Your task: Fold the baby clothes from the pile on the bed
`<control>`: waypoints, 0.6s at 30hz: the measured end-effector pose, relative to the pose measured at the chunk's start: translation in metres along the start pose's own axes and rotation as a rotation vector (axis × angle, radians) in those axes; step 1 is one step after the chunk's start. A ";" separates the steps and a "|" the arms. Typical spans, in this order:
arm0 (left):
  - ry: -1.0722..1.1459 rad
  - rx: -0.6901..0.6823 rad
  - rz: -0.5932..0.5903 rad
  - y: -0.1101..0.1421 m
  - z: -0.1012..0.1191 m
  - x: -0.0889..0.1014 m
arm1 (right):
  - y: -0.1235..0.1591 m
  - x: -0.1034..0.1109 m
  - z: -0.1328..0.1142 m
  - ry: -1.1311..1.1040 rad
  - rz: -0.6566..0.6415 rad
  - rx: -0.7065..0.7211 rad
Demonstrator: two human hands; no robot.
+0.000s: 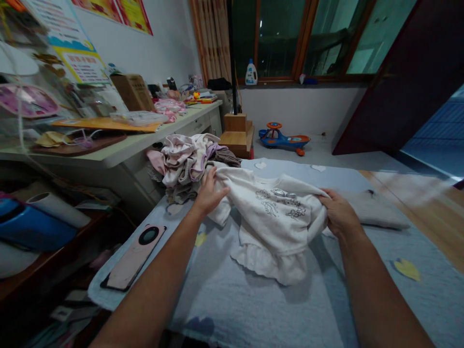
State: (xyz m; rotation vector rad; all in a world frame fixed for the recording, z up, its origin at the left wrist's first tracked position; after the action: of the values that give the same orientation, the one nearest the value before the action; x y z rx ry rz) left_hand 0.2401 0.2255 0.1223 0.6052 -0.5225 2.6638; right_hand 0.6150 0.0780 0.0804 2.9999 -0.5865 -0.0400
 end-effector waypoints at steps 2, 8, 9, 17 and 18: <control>-0.161 -0.058 0.035 0.005 0.010 -0.005 | -0.004 0.012 -0.004 0.014 0.132 0.046; -0.394 0.174 -0.300 0.057 -0.009 -0.067 | 0.001 0.021 0.040 0.476 0.078 -0.123; -0.409 0.190 -0.339 0.069 -0.010 -0.078 | 0.005 0.021 0.048 0.550 0.062 -0.141; -0.222 0.239 -0.415 0.112 -0.003 -0.140 | 0.034 -0.007 0.066 0.321 -0.063 -0.076; -0.201 0.249 -0.406 0.111 -0.004 -0.142 | 0.036 -0.011 0.064 0.240 -0.076 -0.073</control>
State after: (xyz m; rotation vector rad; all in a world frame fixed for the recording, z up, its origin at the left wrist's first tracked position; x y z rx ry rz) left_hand 0.3120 0.0945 0.0222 0.9469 -0.0986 2.3058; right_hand 0.5888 0.0437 0.0196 2.8943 -0.4361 0.2835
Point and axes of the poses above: each hand's wrist, its own y-axis away from the middle knuckle, its own x-axis out of the back of the hand, z = x × y, the point moved 8 cm from there along -y, towards the middle knuckle, and after that the axes turned 14 degrees about -z, right-handed, at the moved point
